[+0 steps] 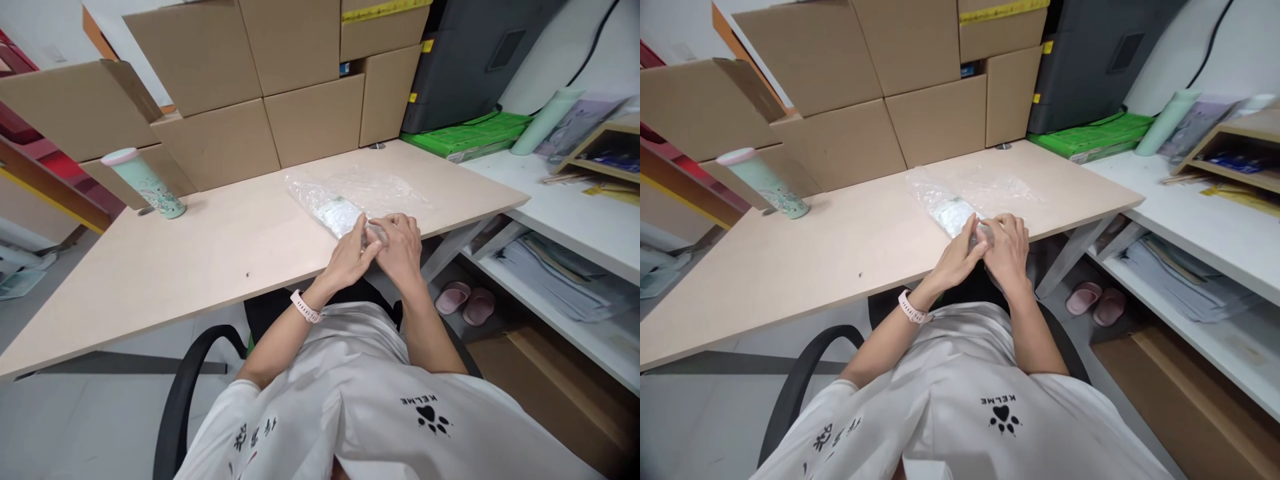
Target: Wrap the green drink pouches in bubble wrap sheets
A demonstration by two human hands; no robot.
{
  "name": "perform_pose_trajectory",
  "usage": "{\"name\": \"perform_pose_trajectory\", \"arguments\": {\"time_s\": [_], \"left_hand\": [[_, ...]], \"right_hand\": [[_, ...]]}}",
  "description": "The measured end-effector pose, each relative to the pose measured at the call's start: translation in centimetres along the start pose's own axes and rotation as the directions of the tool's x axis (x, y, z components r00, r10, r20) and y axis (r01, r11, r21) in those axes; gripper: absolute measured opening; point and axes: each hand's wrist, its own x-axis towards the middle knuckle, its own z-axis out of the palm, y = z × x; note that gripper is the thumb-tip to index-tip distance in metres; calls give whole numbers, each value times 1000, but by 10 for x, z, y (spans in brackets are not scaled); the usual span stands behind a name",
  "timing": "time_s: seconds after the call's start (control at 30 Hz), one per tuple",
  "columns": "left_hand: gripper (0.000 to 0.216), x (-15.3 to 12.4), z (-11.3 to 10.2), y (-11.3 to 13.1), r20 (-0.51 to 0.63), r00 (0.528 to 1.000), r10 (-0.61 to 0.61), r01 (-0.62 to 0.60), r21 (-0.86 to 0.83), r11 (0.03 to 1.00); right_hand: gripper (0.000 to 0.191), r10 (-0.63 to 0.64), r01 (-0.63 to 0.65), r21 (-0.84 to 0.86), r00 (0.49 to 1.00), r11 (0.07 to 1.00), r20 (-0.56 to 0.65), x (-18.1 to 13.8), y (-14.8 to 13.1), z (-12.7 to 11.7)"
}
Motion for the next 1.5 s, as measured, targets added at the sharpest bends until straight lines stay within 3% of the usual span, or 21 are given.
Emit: {"name": "perform_pose_trajectory", "arguments": {"time_s": [0.1, 0.17, 0.23, 0.33, 0.47, 0.6, 0.67, 0.83, 0.9, 1.0, 1.1, 1.2, 1.3, 1.4, 1.5], "left_hand": [[49, -11, -4, 0, -191, 980, -56, 69, 64, 996], [52, -17, -9, 2, -298, 948, -115, 151, 100, 984], [59, -20, -15, 4, -299, 935, -188, 226, 98, 969], [68, -18, -21, 7, -211, 933, -292, 314, 79, 946], [73, -16, -21, 4, -203, 929, -311, 331, 73, 941], [79, -13, -20, -5, -217, 920, -326, 297, -154, 942], [83, -9, -22, -7, -204, 898, -391, 313, -328, 891], [81, -4, -31, 1, -142, 802, -580, 381, -626, 681], [80, -9, -33, 9, -149, 795, -588, 346, -686, 641], [82, -21, -36, 25, -215, 812, -543, 261, -699, 666], [80, -30, -41, 42, -273, 861, -429, 162, -652, 740], [71, -30, -42, 49, -269, 932, -243, 84, -494, 865], [65, -23, -36, 41, -134, 983, -121, 92, -204, 975], [61, -14, -27, 27, 16, 997, -77, 75, 78, 994], [59, -8, -22, 18, 93, 995, -37, 15, 224, 974]], "right_hand": [[37, -160, 160, -1, 986, 987, 52, -2, 0, 0], [47, -194, 198, -46, 978, 979, 69, -4, 0, 2], [54, -197, 203, -88, 978, 975, 69, -6, -3, 2], [52, -173, 177, -117, 984, 977, 44, -8, -6, -3], [50, -171, 175, -81, 984, 981, 56, -6, -3, -3], [55, -219, 205, 87, 953, 975, 209, -3, 10, 11], [59, -209, 182, 127, 948, 975, 241, -1, 12, 16], [54, -186, 170, 89, 956, 981, 226, 2, -4, 15], [46, -187, 175, 75, 961, 982, 205, 2, -14, 14], [30, -186, 168, 125, 970, 978, 153, 0, -28, 14], [19, -78, 43, 279, 990, 959, 116, -3, -41, 14], [16, 88, -153, 446, 983, 882, 163, -6, -46, 16], [22, 156, -250, 577, 966, 778, 208, -5, -39, 20], [28, 218, -289, 641, 957, 711, 189, 2, -23, 25], [28, 187, -254, 591, 967, 766, 173, 13, -6, 26]]}}
